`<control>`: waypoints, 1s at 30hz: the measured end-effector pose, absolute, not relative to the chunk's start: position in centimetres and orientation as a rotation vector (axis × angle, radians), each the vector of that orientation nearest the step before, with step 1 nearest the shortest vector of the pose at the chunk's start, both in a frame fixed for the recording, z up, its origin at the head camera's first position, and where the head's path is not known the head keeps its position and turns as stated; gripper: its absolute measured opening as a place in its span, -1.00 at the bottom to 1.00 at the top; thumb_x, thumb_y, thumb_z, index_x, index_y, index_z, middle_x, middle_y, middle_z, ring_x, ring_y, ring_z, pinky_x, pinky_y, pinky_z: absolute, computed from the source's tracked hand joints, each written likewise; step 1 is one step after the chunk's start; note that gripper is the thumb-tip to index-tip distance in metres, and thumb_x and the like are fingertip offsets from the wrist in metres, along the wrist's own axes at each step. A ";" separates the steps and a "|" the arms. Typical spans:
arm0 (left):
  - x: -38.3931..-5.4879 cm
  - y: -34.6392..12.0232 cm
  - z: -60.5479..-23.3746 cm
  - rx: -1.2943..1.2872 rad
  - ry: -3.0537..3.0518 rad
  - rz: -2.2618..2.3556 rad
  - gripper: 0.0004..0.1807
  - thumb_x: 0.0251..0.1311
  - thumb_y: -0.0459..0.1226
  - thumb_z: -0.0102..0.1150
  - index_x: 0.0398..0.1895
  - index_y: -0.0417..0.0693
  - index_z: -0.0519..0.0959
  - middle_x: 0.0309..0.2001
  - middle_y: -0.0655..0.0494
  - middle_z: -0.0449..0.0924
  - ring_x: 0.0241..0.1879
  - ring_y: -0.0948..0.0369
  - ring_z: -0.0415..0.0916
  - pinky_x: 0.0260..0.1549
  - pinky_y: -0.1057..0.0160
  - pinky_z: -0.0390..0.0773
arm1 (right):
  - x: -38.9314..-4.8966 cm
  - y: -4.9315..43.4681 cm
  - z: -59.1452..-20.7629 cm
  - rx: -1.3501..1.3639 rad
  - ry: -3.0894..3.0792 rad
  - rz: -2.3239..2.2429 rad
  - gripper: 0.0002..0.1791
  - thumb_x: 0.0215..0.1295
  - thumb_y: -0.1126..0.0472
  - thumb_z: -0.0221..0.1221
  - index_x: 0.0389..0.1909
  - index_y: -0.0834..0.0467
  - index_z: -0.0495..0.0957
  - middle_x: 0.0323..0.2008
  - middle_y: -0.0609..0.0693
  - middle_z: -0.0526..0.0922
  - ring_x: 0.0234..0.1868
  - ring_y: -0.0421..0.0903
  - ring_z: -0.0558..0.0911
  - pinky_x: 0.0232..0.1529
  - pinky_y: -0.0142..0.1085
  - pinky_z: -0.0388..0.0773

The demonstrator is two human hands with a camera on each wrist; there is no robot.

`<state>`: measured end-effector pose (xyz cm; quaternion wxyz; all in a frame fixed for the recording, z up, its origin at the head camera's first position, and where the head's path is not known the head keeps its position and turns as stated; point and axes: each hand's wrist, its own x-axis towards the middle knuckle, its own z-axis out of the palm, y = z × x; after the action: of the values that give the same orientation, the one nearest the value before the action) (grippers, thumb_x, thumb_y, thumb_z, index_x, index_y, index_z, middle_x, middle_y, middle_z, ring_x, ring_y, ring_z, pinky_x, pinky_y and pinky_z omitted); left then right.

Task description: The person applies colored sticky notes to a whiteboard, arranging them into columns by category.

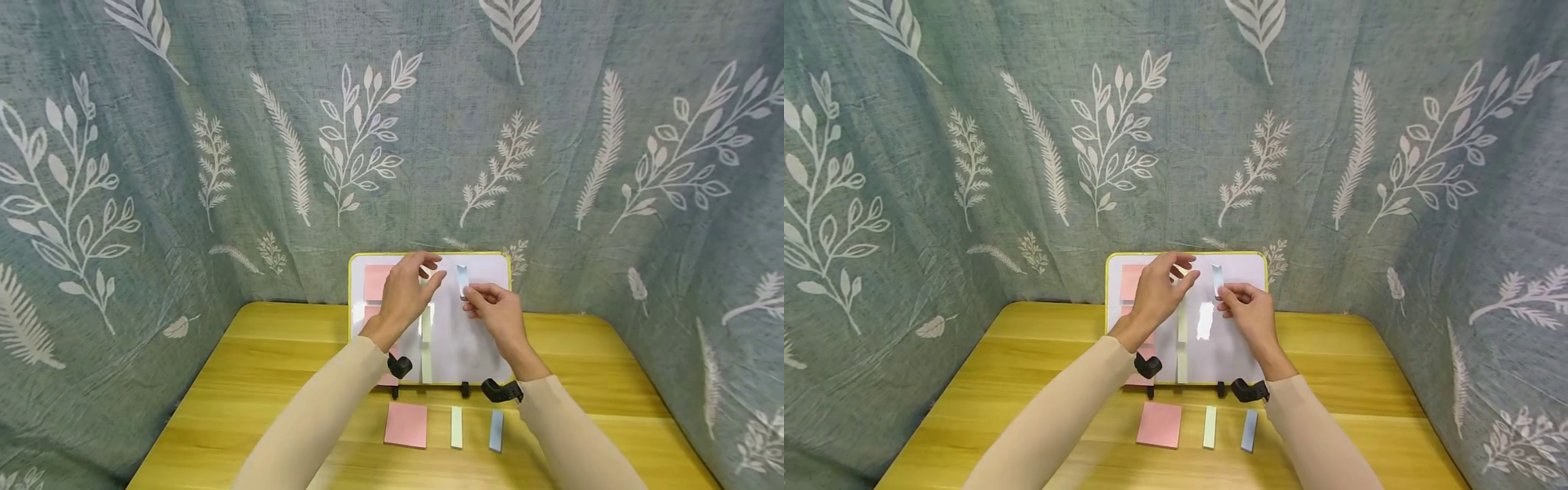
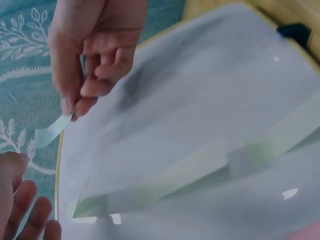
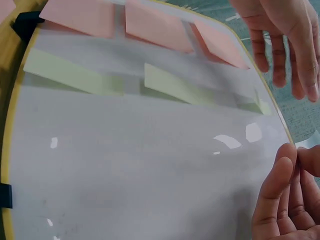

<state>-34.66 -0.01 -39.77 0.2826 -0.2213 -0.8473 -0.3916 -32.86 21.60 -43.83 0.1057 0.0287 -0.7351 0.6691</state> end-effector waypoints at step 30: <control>-38.1 2.0 -38.9 -0.407 -2.511 -0.729 -0.53 0.54 0.09 0.55 0.42 0.30 0.78 0.37 0.15 0.77 0.42 0.03 0.65 0.77 -0.12 0.31 | -33.9 20.0 -44.0 -0.074 -2.014 2.122 -0.52 0.63 0.17 0.48 0.31 0.46 0.73 -0.35 -0.19 0.93 -0.41 -0.33 0.85 -0.25 -0.45 0.83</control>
<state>-38.14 2.04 -38.85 0.2451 -0.1489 -0.9200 -0.2672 -33.90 20.03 -44.05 0.1074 -0.0253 -0.6842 0.7209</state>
